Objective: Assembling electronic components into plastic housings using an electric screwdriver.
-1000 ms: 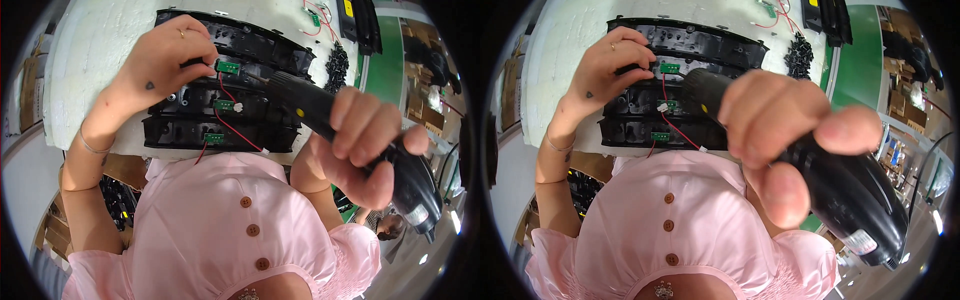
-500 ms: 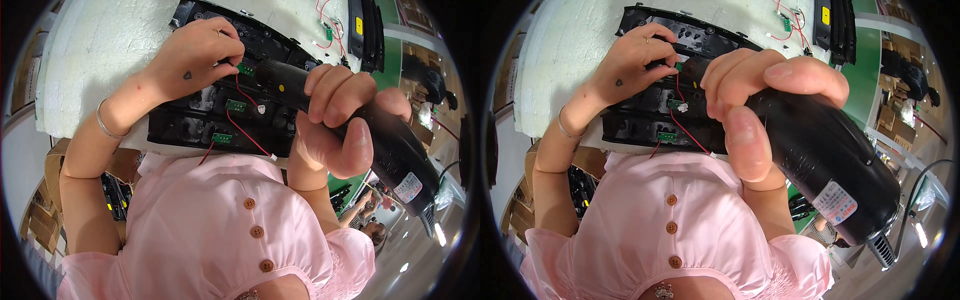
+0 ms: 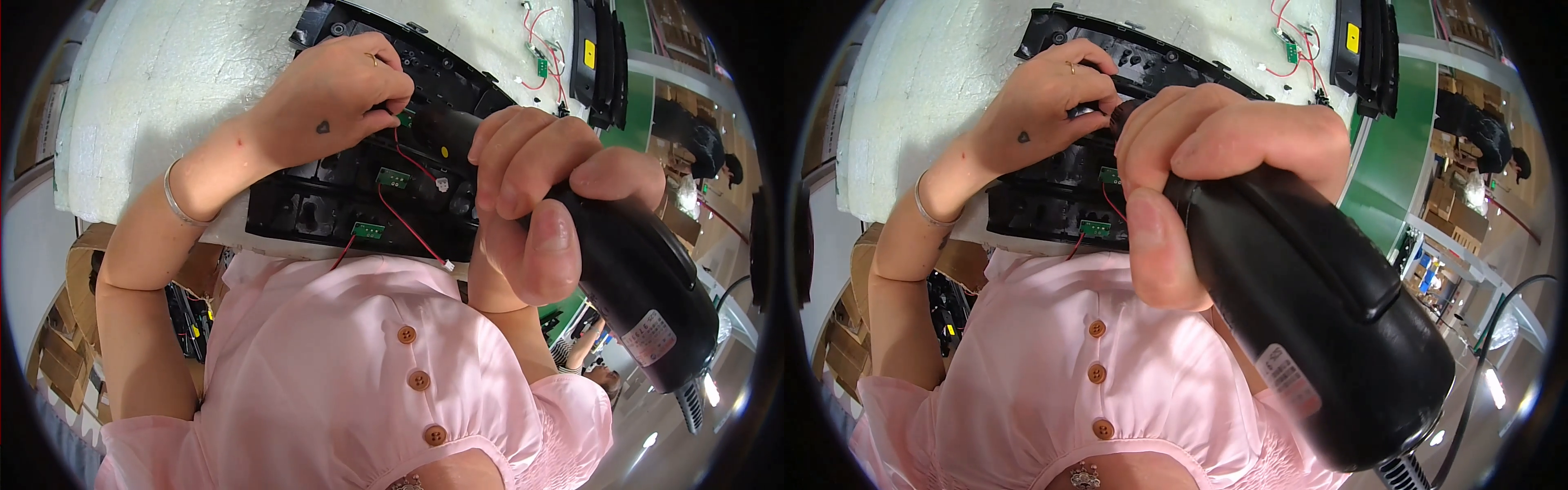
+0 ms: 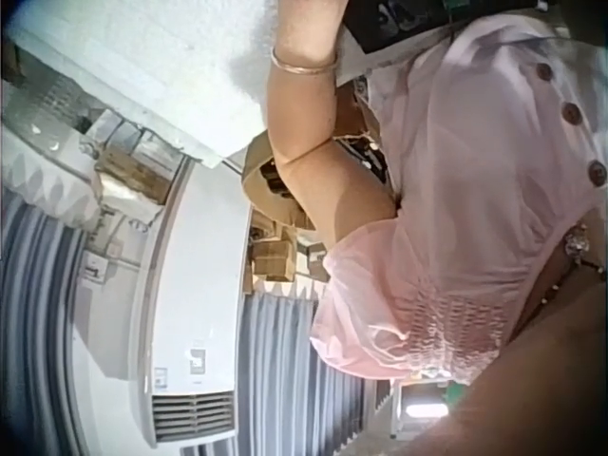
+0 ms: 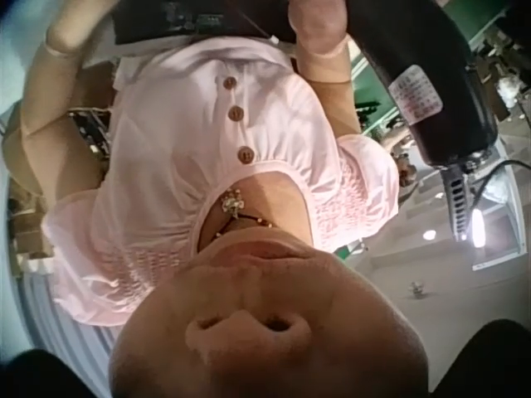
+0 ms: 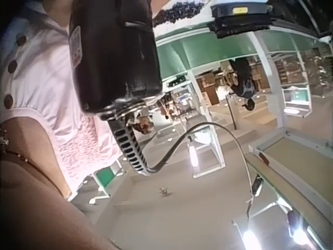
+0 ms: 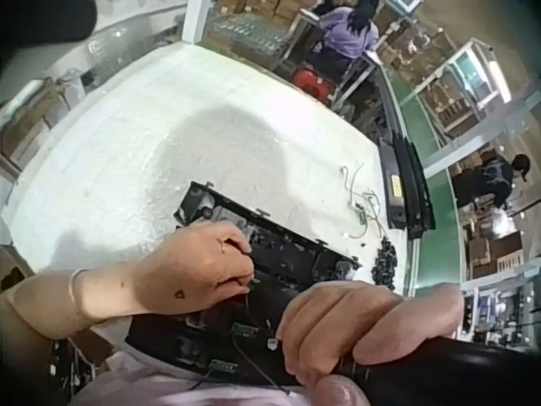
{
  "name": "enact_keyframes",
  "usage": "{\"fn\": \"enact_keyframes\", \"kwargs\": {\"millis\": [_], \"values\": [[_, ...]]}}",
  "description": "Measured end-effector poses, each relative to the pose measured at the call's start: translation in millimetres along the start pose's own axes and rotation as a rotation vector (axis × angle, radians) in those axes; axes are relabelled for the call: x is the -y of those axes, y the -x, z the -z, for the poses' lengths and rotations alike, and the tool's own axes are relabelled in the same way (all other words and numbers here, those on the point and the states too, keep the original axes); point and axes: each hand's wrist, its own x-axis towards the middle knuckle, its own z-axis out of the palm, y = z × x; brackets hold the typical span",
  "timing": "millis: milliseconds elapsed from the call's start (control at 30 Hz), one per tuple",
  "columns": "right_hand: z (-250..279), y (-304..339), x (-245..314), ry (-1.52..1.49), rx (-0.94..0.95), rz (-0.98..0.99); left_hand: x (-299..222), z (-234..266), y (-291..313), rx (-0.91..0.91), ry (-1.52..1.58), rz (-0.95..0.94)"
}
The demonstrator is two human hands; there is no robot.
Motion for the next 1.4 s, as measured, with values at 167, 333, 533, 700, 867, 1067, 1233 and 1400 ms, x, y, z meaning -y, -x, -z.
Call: {"fn": "enact_keyframes", "kwargs": {"millis": [167, 333, 533, 700, 867, 1067, 1233, 1400], "values": [[-2, -2, -1, 0.015, -0.020, -0.017, -2, 2, -1, -0.011, 0.034, -0.004], [-3, -3, -2, -0.013, -0.030, -0.026, 3, 3, 3, 0.000, 0.026, 0.016], [16, -4, 27, -0.131, 0.022, 0.056, 2, 5, -4, -0.068, 0.143, -0.010], [13, -4, 35, -0.194, -0.063, 0.133, -7, 6, -6, -0.189, 0.261, -0.015], [8, -4, 35, -0.209, -0.195, 0.197, -13, 10, -5, -0.144, 0.310, 0.016], [10, -3, 37, -0.266, -0.234, 0.175, -14, 10, -4, -0.156, 0.389, 0.001], [13, -1, 38, -0.343, -0.248, 0.156, -15, 6, -2, -0.146, 0.427, -0.053], [15, 3, 36, -0.204, -0.095, 0.151, -12, 4, 1, -0.063, 0.375, 0.002]]}}
